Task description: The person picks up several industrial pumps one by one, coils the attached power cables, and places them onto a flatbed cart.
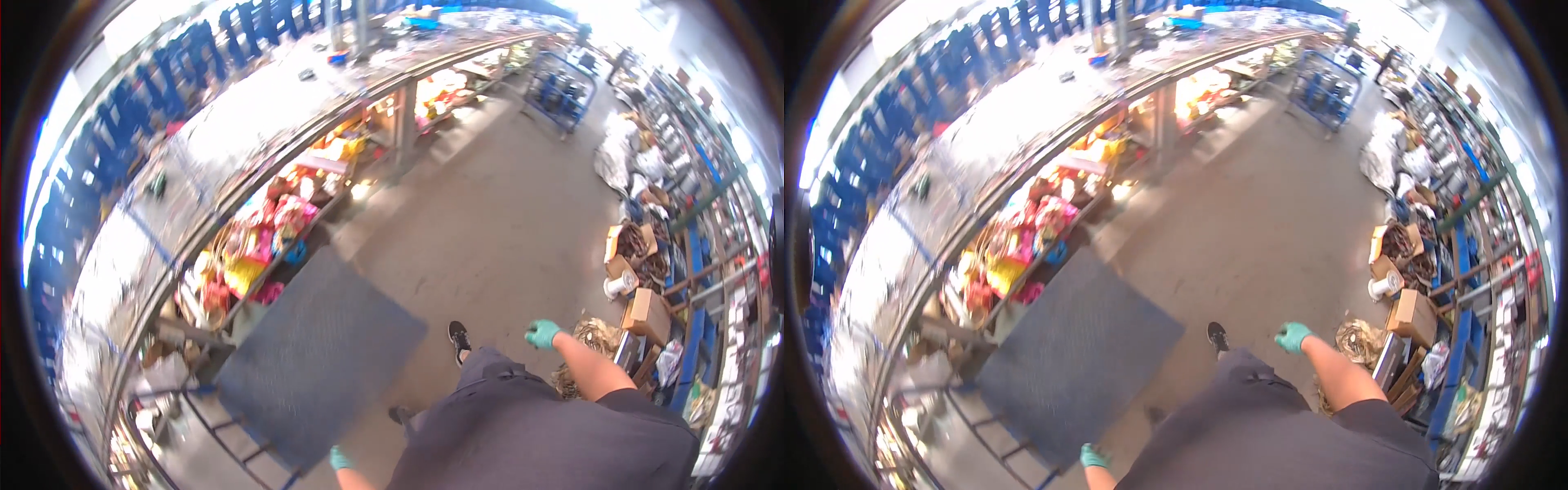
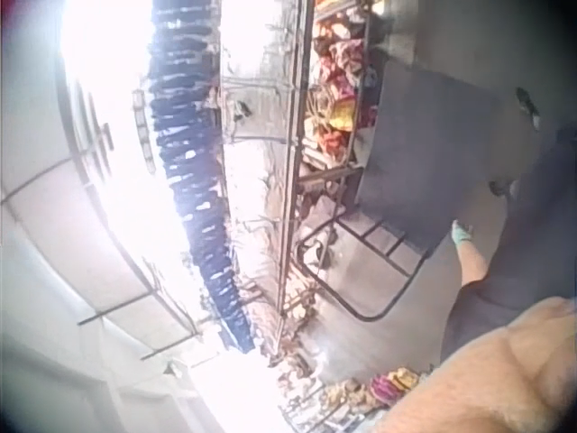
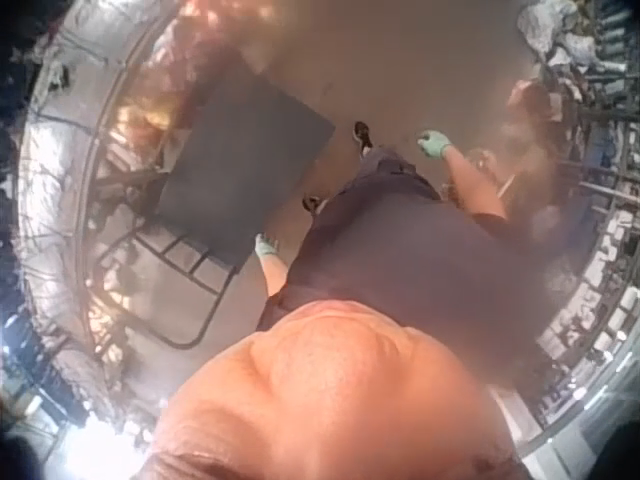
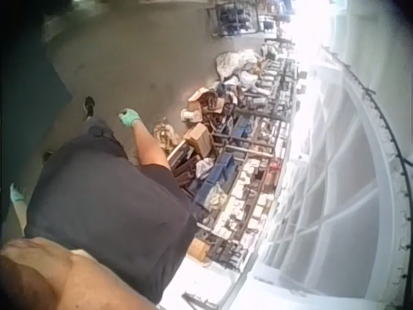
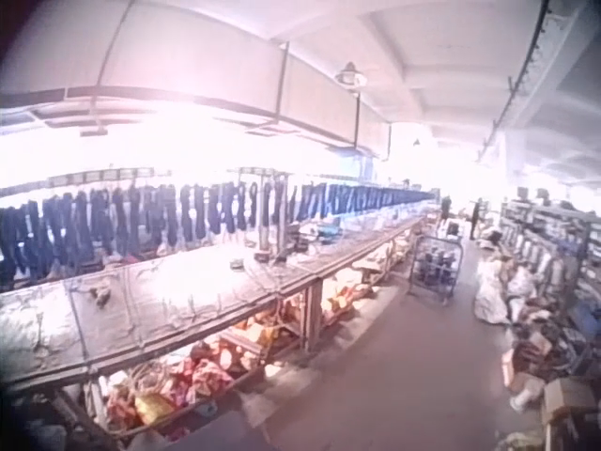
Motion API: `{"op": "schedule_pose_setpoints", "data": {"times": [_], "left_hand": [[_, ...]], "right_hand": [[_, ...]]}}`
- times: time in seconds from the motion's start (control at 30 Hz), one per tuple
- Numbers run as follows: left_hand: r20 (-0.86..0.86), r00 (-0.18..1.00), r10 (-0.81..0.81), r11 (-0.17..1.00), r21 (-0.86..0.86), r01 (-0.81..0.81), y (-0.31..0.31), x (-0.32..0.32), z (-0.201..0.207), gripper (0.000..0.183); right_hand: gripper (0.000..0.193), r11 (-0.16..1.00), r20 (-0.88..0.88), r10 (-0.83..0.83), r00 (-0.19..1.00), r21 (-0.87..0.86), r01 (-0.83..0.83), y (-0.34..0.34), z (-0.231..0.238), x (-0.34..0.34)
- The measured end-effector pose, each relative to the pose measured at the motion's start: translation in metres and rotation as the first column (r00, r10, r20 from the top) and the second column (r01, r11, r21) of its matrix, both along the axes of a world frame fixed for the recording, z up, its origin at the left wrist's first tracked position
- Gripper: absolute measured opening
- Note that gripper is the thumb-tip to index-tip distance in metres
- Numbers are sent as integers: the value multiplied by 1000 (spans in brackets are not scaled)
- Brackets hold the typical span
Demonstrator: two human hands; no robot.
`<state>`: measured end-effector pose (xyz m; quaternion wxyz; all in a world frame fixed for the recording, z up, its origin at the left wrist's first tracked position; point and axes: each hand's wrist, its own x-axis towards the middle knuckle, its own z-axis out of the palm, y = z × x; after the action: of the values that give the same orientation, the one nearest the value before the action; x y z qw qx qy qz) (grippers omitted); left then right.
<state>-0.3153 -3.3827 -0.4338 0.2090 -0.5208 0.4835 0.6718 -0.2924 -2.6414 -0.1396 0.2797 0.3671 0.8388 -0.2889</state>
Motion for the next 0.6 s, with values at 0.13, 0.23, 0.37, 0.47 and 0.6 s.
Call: {"op": "schedule_pose_setpoints", "data": {"times": [0.13,0.23,0.37,0.47,0.6], "left_hand": [[-55,945,-322,942,84,325,152,-87,19,40],[-157,846,-510,857,-5,516,236,-185,27,37],[-100,779,-619,782,17,623,347,-315,25,32],[62,623,-779,614,-124,780,469,-381,52,39],[-71,324,-944,331,-155,931,660,-460,76,30]], "right_hand": [[29,926,257,-315,913,-126,355,70,-53,95],[32,742,318,-600,734,-121,659,119,-63,144],[33,564,341,-755,559,-96,820,212,-66,161],[29,518,244,-816,524,-91,850,273,-42,131],[33,414,-47,-910,413,-191,890,333,-114,140]]}}
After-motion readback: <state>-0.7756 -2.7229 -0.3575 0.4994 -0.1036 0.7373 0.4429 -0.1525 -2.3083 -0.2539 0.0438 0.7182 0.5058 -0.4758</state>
